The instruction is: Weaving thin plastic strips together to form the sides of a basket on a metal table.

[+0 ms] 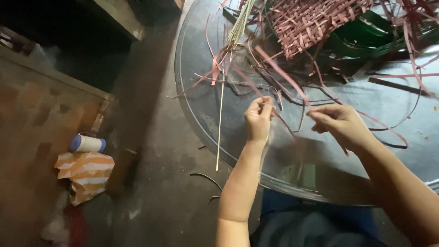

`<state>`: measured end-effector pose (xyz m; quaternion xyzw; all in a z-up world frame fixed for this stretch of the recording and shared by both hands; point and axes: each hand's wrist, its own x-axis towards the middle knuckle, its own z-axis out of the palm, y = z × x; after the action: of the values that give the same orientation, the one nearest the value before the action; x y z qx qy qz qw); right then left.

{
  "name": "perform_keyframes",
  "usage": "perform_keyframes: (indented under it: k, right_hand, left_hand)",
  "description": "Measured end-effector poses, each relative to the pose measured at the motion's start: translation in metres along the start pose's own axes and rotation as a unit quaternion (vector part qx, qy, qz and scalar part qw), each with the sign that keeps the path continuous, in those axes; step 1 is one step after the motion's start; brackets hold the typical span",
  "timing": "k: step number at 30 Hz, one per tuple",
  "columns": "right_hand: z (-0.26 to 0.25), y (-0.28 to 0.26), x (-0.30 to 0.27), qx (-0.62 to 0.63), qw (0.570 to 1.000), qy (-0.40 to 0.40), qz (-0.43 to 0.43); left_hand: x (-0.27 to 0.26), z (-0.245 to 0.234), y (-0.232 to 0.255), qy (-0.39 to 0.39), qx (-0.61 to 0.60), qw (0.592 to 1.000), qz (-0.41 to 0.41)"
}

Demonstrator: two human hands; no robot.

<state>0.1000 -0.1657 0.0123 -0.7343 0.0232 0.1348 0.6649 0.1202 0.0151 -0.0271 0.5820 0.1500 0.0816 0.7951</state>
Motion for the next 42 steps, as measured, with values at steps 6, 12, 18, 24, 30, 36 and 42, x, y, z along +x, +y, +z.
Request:
perform_keyframes:
  k: [6, 12, 18, 24, 30, 36, 42]
  right_hand:
    - [0.015, -0.001, -0.001, -0.121, 0.991, -0.031, 0.047]
    - [0.013, 0.019, 0.006, -0.121, 0.993, -0.007, 0.012]
    - [-0.027, 0.015, 0.012, -0.417, 0.864, 0.227, -0.169]
    - [0.017, 0.010, -0.004, -0.267, 0.923, 0.125, -0.248]
    - [0.046, 0.026, -0.011, -0.172, 0.982, -0.016, -0.077]
    - [0.046, -0.003, -0.036, -0.237, 0.968, -0.031, -0.075]
    - [0.044, 0.013, -0.057, -0.315, 0.940, -0.053, -0.117]
  left_hand:
    - [-0.010, 0.004, -0.003, -0.046, 0.213, 0.972, 0.093]
    - [-0.011, 0.004, -0.006, -0.057, 0.246, 0.958, 0.136]
    - [-0.008, 0.001, 0.002, 0.026, 0.158, 0.984, 0.081]
    - [-0.011, 0.005, -0.004, -0.011, 0.155, 0.980, 0.121]
    - [-0.016, 0.011, -0.002, -0.042, 0.069, 0.991, 0.109]
    - [-0.010, 0.008, -0.005, -0.010, -0.049, 0.999, -0.019]
    - [0.002, -0.002, -0.008, 0.032, -0.092, 0.994, -0.038]
